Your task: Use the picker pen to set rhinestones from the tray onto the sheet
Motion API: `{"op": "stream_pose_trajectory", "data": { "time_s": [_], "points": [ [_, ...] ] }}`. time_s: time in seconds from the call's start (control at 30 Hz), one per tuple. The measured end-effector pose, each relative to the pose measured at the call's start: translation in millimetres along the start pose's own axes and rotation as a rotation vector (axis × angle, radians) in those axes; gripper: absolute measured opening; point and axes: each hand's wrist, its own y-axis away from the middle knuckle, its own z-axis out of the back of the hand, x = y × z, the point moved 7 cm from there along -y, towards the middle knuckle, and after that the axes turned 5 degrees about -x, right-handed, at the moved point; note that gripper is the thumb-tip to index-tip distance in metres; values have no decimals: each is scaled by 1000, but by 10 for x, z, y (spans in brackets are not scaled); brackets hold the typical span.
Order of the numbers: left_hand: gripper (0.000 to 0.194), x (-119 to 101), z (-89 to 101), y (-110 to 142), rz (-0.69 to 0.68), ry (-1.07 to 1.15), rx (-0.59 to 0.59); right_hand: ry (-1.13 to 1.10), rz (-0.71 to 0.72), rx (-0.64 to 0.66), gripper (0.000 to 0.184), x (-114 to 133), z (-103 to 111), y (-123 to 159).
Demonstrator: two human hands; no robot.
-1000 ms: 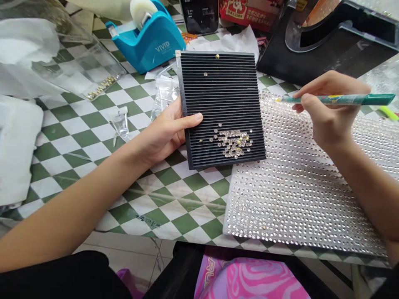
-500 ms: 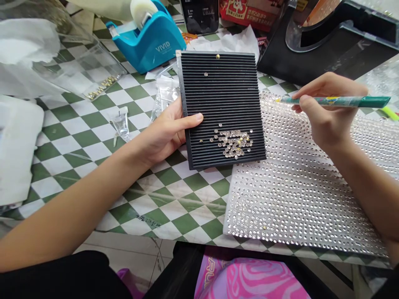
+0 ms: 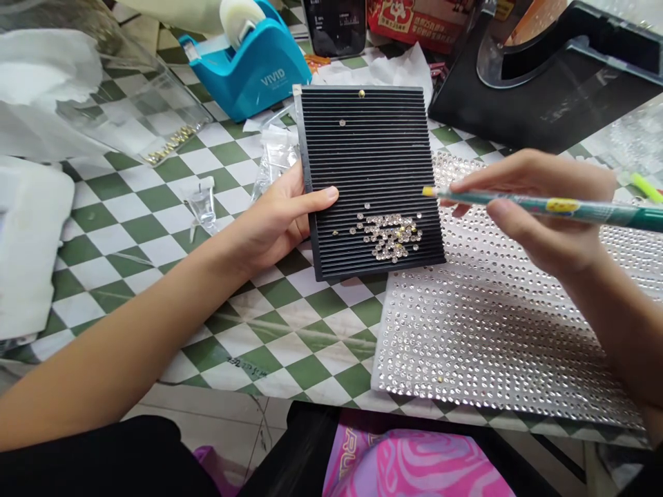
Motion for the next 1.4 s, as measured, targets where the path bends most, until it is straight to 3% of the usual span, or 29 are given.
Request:
{"op": "stream_pose_trajectory", "data": {
  "time_s": [0.13, 0.43, 0.8, 0.97, 1.13, 1.4],
  "points": [
    [59, 6, 3, -3, 1, 0, 3, 119, 30, 94, 23, 77, -82, 33],
    [61, 7, 16, -7, 14, -19, -4, 139, 48, 127, 26, 52, -131, 40],
    [57, 2, 7, -5, -7, 53, 42, 40, -12, -57, 28, -12, 16, 39],
    [64, 11, 18, -24, -19, 36, 57, 69, 18, 46, 23, 8, -46, 40],
    [64, 26, 33, -34, -7, 37, 35, 75, -4, -3, 20, -18, -22, 47],
    [58, 1, 9, -16, -20, 73, 71, 107, 49, 43, 19, 8, -53, 38]
  ]
}}
